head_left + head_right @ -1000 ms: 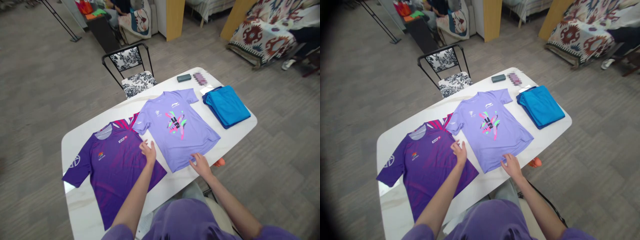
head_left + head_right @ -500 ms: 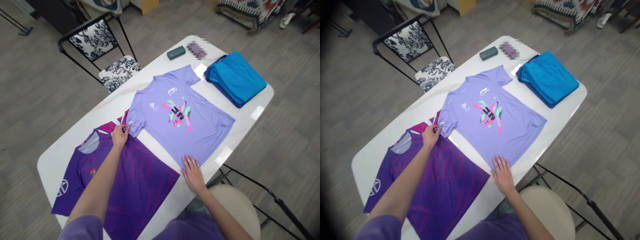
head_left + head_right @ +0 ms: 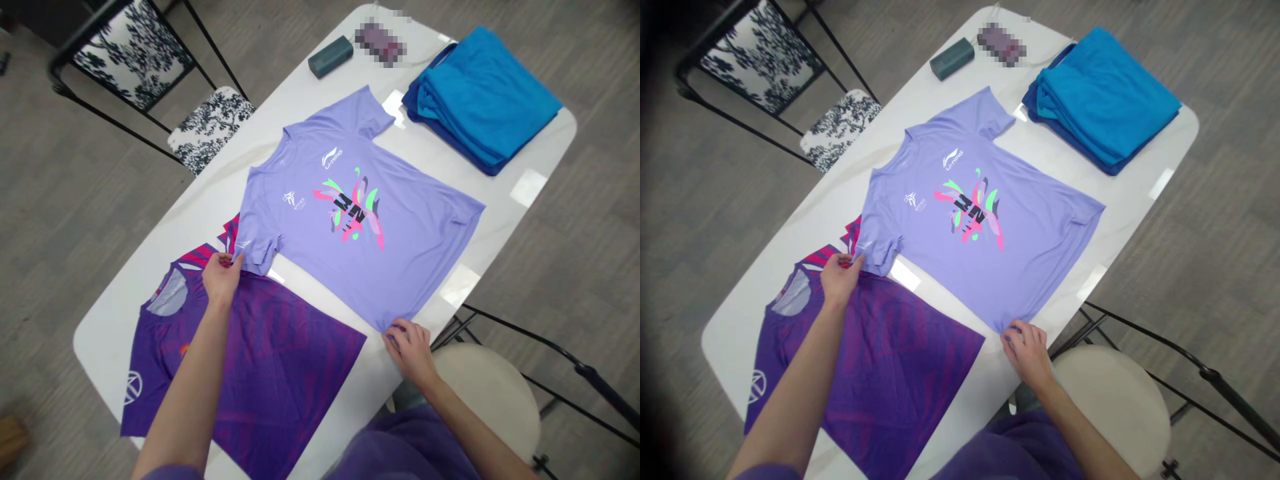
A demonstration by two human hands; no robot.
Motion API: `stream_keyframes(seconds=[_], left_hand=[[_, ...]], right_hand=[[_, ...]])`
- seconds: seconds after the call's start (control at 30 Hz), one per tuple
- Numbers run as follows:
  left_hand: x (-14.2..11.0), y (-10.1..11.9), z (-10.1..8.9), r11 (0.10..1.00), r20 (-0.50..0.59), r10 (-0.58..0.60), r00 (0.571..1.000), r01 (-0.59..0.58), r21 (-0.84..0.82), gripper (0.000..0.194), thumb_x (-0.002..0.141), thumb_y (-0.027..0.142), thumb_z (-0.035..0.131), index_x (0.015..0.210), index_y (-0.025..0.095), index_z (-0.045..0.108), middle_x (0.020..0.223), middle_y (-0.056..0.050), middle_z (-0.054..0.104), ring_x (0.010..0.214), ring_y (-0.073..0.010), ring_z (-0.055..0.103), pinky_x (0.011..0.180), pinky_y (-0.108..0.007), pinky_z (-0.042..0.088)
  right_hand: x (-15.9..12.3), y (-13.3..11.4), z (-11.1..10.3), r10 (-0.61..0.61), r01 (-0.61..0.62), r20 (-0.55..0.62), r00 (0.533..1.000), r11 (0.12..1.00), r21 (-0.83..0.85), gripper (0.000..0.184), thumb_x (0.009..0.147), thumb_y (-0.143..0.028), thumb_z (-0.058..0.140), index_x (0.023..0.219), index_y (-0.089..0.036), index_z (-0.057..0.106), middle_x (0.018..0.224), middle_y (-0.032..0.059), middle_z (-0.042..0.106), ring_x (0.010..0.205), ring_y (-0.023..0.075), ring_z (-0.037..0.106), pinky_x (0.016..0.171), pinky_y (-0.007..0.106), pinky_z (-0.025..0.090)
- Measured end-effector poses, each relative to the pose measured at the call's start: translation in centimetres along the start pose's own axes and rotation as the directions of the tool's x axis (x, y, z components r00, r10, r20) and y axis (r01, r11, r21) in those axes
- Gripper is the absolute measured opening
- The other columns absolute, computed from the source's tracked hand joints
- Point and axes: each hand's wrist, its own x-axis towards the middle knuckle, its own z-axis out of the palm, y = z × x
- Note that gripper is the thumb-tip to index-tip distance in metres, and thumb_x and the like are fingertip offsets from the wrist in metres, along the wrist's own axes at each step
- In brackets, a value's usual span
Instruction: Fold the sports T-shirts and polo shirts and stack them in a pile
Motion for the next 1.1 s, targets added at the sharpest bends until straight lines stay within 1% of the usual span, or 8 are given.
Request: stream_keyframes(seconds=[0.1,0.27,0.33,0.47,0.63,0.83,0.97,1.1], left_hand=[[-0.4,0.0,0.2,0.994,-0.019,-0.029,0.999,0.027,-0.102,0.047,0.083,0.062,0.08,0.103,0.02,0.071,0.095,-0.003,0.075,0.083,-0.0205,0.068,0.088,-0.035,0.055],[-1.0,0.3,0.7,0.941,0.226,-0.177,0.958,0.232,-0.247,0.059,0.073,0.066,0.087,0.098,0.015,0.075,0.084,-0.004,0.072,0.078,-0.021,0.065,0.072,-0.03,0.051],[-1.3,1.3,0.7,0.932,0.172,-0.161,0.972,0.207,-0.298,0.052,0.077,0.062,0.084,0.095,0.014,0.075,0.084,-0.004,0.072,0.079,-0.0201,0.064,0.073,-0.03,0.052],[-2.1,4.9,0.0,0.891,0.019,-0.123,0.992,0.118,-0.439,0.044,0.086,0.053,0.075,0.11,0.016,0.073,0.093,-0.005,0.074,0.088,-0.0204,0.068,0.079,-0.03,0.058],[-0.9,11.3,-1.3,0.812,0.093,-0.103,0.99,0.138,-0.568,0.031,0.087,0.044,0.076,0.102,0.018,0.069,0.087,-0.001,0.071,0.075,-0.0159,0.066,0.068,-0.026,0.057],[5.7,22.3,-1.6,0.688,0.312,-0.145,0.939,0.322,-0.65,0.017,0.087,0.027,0.077,0.093,0.018,0.064,0.079,-0.001,0.068,0.064,-0.0136,0.066,0.055,-0.022,0.051],[10.5,31.1,1.6,0.698,0.395,-0.128,0.91,0.366,-0.615,0.013,0.091,0.019,0.076,0.096,0.016,0.065,0.084,-0.004,0.073,0.069,-0.0136,0.07,0.056,-0.022,0.05],[13.6,37.9,7.8,0.708,0.452,-0.092,0.887,0.378,-0.597,0.013,0.095,0.019,0.074,0.102,0.014,0.064,0.083,-0.005,0.074,0.069,-0.0121,0.069,0.059,-0.021,0.048]], right_hand=[[0.2,0.4,-0.4,-0.073,0.073,-0.009,0.997,0.996,0.059,0.01,0.109,-0.029,0.064,0.111,-0.026,0.074,0.124,0.0065,0.08,0.112,0.0254,0.072,0.102,0.046,0.047],[1.4,1.9,-1.5,-0.171,0.169,0.005,0.985,0.978,0.122,0.017,0.11,-0.022,0.06,0.117,-0.027,0.074,0.115,0.0042,0.083,0.106,0.0224,0.075,0.102,0.043,0.049],[2.1,2.5,-2.1,-0.209,0.207,0.002,0.978,0.97,0.127,0.024,0.108,-0.018,0.06,0.123,-0.029,0.075,0.114,0.0042,0.082,0.104,0.0218,0.075,0.102,0.043,0.052],[3.5,3.6,-3.4,-0.245,0.246,-0.028,0.969,0.958,0.147,0.035,0.103,-0.008,0.058,0.121,-0.031,0.078,0.114,0.0052,0.08,0.105,0.0225,0.074,0.096,0.042,0.057],[5.0,4.8,-5.8,-0.248,0.244,-0.012,0.969,0.943,0.226,0.035,0.101,-0.008,0.061,0.124,-0.028,0.078,0.114,0.0069,0.078,0.104,0.0247,0.073,0.094,0.043,0.062],[7.4,6.9,-10.0,-0.197,0.2,-0.041,0.98,0.933,0.299,0.036,0.103,-0.01,0.063,0.131,-0.03,0.075,0.115,0.0079,0.076,0.106,0.0254,0.071,0.096,0.044,0.064],[9.0,9.6,-11.5,-0.131,0.144,-0.063,0.989,0.93,0.339,0.041,0.103,-0.01,0.063,0.136,-0.032,0.072,0.117,0.0084,0.073,0.11,0.0263,0.071,0.095,0.044,0.065],[10.6,12.7,-11.0,-0.027,0.059,-0.089,0.996,0.925,0.375,0.039,0.104,-0.013,0.062,0.136,-0.034,0.072,0.118,0.0089,0.07,0.111,0.0271,0.071,0.097,0.047,0.064]])
